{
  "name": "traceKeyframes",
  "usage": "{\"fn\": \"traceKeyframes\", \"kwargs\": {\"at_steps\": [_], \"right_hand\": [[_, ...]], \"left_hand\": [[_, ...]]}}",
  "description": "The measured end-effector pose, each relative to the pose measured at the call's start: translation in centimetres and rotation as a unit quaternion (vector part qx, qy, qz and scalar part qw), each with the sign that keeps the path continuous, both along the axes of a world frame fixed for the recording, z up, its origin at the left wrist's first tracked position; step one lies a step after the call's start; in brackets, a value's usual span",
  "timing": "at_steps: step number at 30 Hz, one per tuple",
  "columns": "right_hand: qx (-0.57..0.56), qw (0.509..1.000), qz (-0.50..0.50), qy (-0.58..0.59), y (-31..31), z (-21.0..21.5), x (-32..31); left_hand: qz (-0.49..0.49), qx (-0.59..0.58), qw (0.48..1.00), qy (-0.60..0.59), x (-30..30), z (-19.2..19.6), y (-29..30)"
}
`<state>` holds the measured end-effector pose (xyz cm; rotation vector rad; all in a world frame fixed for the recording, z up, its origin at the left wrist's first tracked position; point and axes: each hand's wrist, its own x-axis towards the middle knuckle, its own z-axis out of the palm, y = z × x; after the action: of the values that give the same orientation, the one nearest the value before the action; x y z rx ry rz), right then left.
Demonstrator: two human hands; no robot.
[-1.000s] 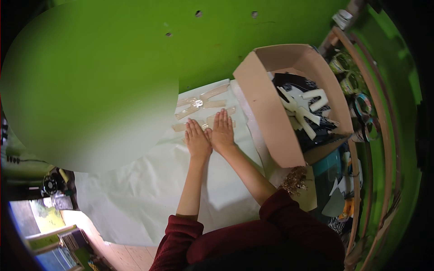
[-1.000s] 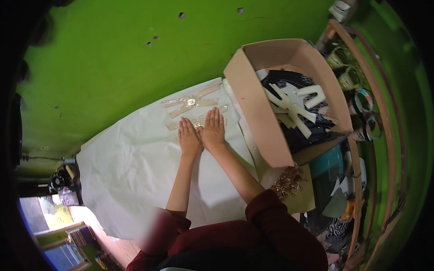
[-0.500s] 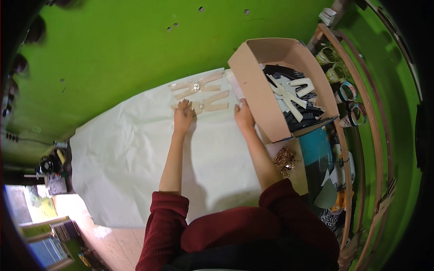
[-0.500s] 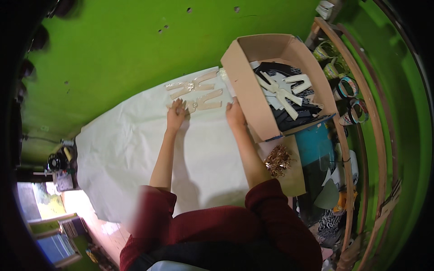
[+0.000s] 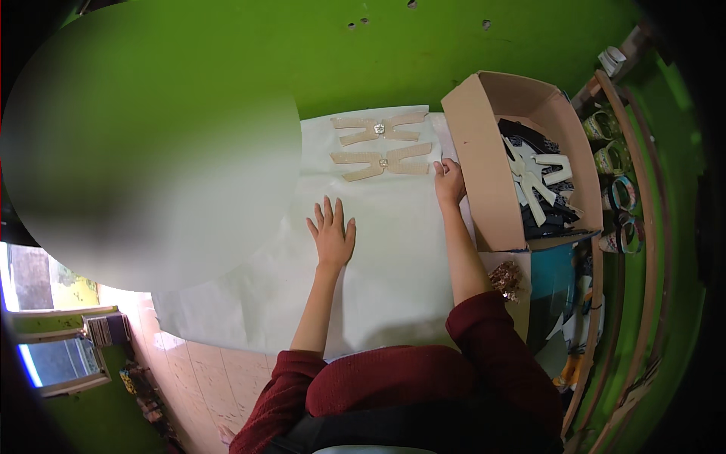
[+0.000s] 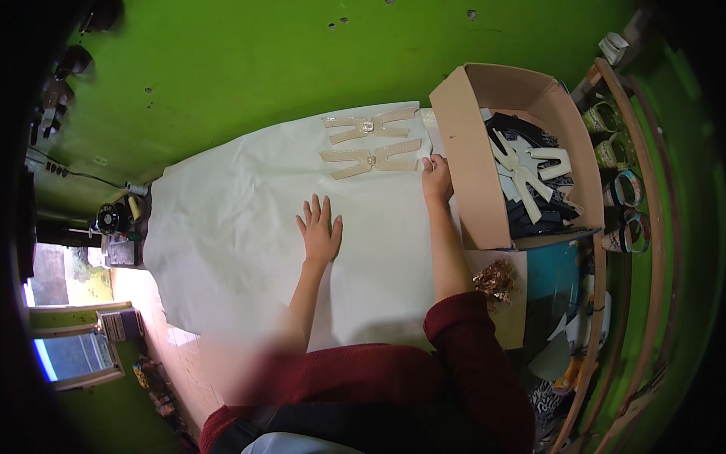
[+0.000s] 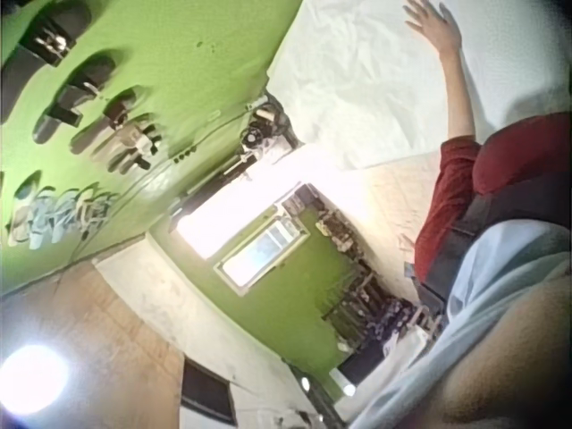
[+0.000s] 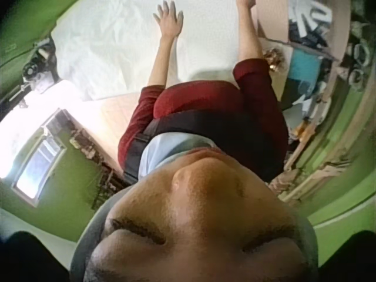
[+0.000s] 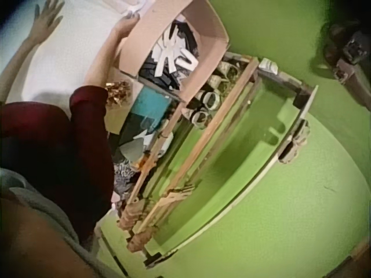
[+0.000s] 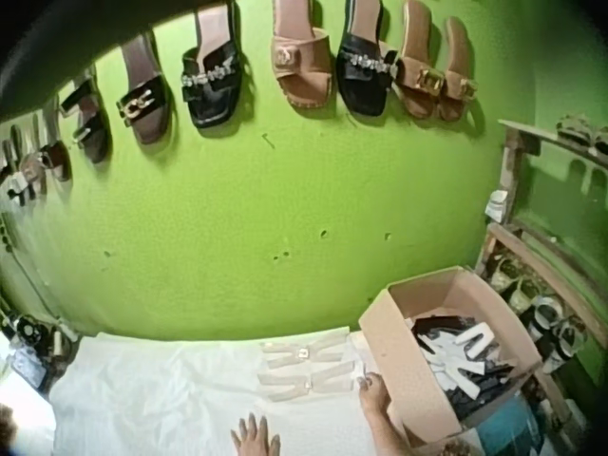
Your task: Organizing shoe upper components by attaching metal ornaments and arranging them on a table.
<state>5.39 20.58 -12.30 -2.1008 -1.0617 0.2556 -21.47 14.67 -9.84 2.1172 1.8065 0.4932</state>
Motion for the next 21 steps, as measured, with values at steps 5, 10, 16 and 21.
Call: {"fn": "traceKeyframes", "kwargs": {"at_steps": [5,10,16,21], "right_hand": [[0.026,0.989,-0.037,-0.139,-0.1,-0.7,-0.4],[-0.044,0.988,-0.017,-0.148,-0.3,-0.1,-0.6],[-0.045,0.985,-0.012,-0.165,0.1,0.2,-0.9],[-0.02,0.98,-0.114,-0.163,0.5,0.6,-1.9]], "left_hand": [[-0.018,-0.001,0.999,0.041,0.1,-0.5,0.0],[0.009,-0.052,0.998,-0.03,-0.7,1.3,2.1],[0.065,-0.031,0.991,0.117,-2.7,0.9,4.6],[0.054,-0.048,0.99,0.125,-2.1,-0.4,4.9]]}}
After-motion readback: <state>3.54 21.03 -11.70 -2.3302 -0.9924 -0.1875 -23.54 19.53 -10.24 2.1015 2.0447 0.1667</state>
